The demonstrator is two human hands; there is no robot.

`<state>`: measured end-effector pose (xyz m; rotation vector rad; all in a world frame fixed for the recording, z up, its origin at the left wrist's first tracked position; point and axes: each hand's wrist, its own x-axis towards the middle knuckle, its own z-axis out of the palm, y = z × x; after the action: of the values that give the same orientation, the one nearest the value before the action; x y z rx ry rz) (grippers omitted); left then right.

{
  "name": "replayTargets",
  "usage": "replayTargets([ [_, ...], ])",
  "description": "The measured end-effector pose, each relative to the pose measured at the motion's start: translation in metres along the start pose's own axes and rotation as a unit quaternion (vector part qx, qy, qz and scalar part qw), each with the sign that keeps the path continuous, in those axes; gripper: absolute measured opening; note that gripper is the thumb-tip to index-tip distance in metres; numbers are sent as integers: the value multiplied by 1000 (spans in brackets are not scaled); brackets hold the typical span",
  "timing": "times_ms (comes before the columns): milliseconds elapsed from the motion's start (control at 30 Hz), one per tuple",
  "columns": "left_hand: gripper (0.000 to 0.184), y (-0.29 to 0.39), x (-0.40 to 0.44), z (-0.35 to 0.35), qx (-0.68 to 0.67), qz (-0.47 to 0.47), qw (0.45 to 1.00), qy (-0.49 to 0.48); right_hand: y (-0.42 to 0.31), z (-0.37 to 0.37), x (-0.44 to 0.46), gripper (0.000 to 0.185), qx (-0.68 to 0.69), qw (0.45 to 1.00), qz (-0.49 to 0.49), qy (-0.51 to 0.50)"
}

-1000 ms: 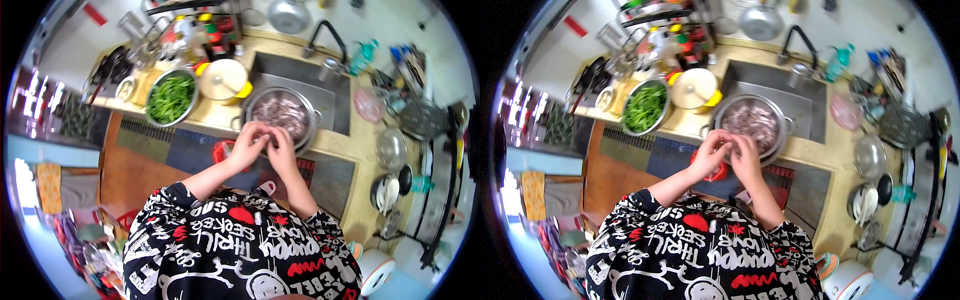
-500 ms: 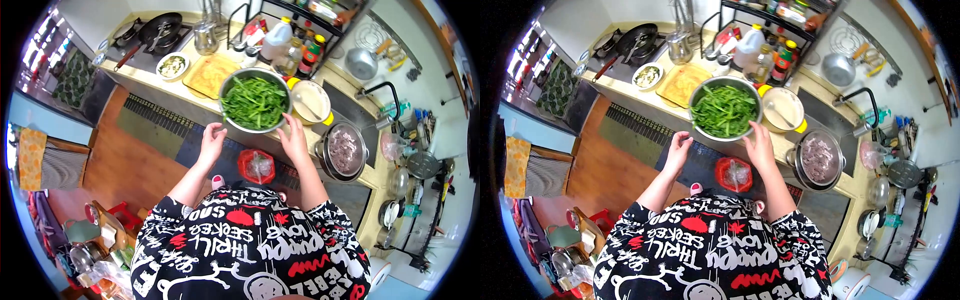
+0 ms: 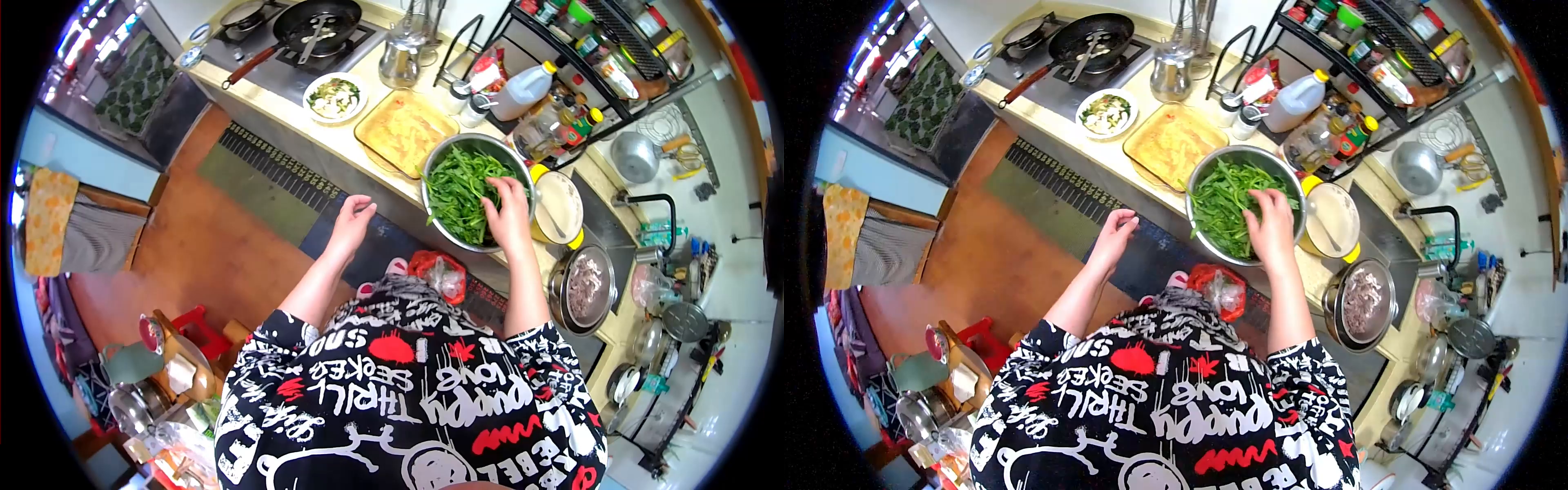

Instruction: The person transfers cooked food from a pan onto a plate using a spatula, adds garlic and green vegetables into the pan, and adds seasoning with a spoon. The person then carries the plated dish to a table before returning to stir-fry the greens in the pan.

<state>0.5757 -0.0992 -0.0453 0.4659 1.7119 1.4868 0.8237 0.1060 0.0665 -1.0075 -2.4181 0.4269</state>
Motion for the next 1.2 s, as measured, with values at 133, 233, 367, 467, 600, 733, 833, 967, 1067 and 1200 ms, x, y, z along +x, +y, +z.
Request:
replayTargets([
  [133, 29, 12, 14, -21, 32, -46, 998, -12, 2, 2, 22, 39, 7, 1000, 11, -17],
  [233, 32, 28, 30, -23, 22, -74, 997, -3, 10, 6, 35, 40, 19, 999, 5, -34],
  [367, 53, 26, 63, -10, 16, -114, 993, -4, 14, 11, 46, 43, -4, 998, 30, -52],
  [467, 65, 25, 90, -2, -69, -217, 973, -38, 6, 10, 52, 43, -5, 997, 48, -66],
  [600, 48, 22, 127, 2, -53, -269, 960, -61, -2, 7, 51, 45, -22, 993, 104, -42],
  [733, 52, 26, 129, 1, -16, -332, 928, -166, -8, 9, 26, 43, -69, 980, 187, 28],
  [833, 54, 33, 128, -11, 48, -322, 916, -235, -20, 21, 14, 39, -58, 974, 210, 58],
  [967, 48, 34, 142, -27, 60, -303, 897, -316, -29, 17, 7, 34, -51, 958, 268, 90],
  [1067, 56, 43, 144, -16, 32, -305, 869, -389, -34, 8, 7, 37, -80, 939, 315, 113],
  [1200, 64, 48, 144, 17, 24, -290, 836, -465, -35, -4, -3, 38, -76, 931, 334, 125],
])
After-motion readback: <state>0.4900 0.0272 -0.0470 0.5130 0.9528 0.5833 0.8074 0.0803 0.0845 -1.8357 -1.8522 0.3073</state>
